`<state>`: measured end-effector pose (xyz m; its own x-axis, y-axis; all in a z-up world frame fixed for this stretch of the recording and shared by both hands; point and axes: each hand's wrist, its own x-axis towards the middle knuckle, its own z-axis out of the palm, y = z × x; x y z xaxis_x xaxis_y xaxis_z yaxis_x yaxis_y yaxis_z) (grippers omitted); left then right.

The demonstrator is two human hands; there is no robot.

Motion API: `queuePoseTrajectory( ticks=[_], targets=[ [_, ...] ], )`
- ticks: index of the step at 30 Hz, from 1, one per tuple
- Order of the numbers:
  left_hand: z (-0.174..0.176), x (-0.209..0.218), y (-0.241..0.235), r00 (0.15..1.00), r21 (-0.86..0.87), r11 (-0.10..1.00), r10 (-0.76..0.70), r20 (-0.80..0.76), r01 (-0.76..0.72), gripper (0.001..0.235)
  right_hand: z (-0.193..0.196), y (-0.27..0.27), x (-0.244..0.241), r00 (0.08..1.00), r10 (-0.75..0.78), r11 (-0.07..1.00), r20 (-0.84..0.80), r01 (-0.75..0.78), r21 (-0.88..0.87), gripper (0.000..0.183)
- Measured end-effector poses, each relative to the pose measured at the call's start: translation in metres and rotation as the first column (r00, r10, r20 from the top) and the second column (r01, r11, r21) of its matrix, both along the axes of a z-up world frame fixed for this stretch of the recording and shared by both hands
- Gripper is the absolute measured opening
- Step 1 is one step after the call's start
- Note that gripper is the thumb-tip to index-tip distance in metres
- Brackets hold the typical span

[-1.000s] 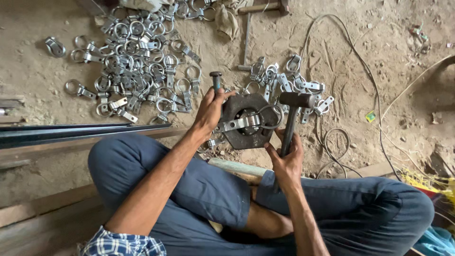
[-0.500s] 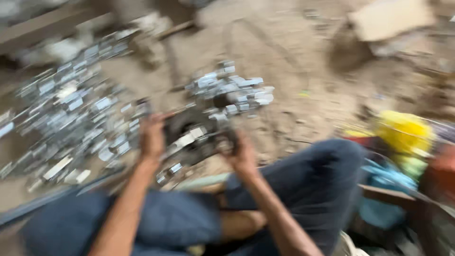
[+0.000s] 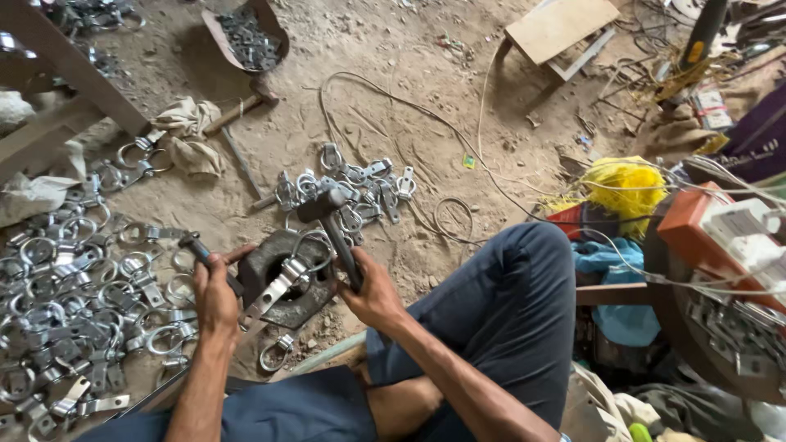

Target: The person assembles metal clips by placing components into a jig, inserting a pin, and striking the pin with a hammer. They repeat these actions for multiple items taken from a pile on the floor.

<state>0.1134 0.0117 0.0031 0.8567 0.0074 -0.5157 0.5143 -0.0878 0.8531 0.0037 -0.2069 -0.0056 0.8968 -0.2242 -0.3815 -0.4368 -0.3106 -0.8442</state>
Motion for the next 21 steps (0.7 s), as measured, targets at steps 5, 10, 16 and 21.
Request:
queuePoseTrajectory(
  ticks=[5,10,16,21],
  targets=[
    [-0.033,-0.001,0.006,0.983,-0.051,0.998,-0.029,0.18,0.038,0.044,-0.036,-0.008,-0.004,0.96,-0.031,0.985,0.28,-0.019,0.173,0.052],
    [-0.091,0.012,0.004,0.925,-0.059,0.998,0.029,0.378,-0.007,0.033,-0.057,-0.021,-0.011,0.903,0.112,0.989,0.414,-0.063,-0.13,0.06],
    [-0.107,0.02,-0.003,0.884,-0.033,0.999,-0.009,0.468,0.028,0.041,-0.041,-0.023,-0.007,0.943,0.105,0.991,0.316,-0.124,0.04,0.063],
    [-0.065,0.012,-0.001,0.952,0.112,0.994,-0.045,0.302,0.011,0.044,-0.004,-0.012,-0.011,0.967,0.134,0.991,0.217,-0.127,-0.043,0.06]
  ],
)
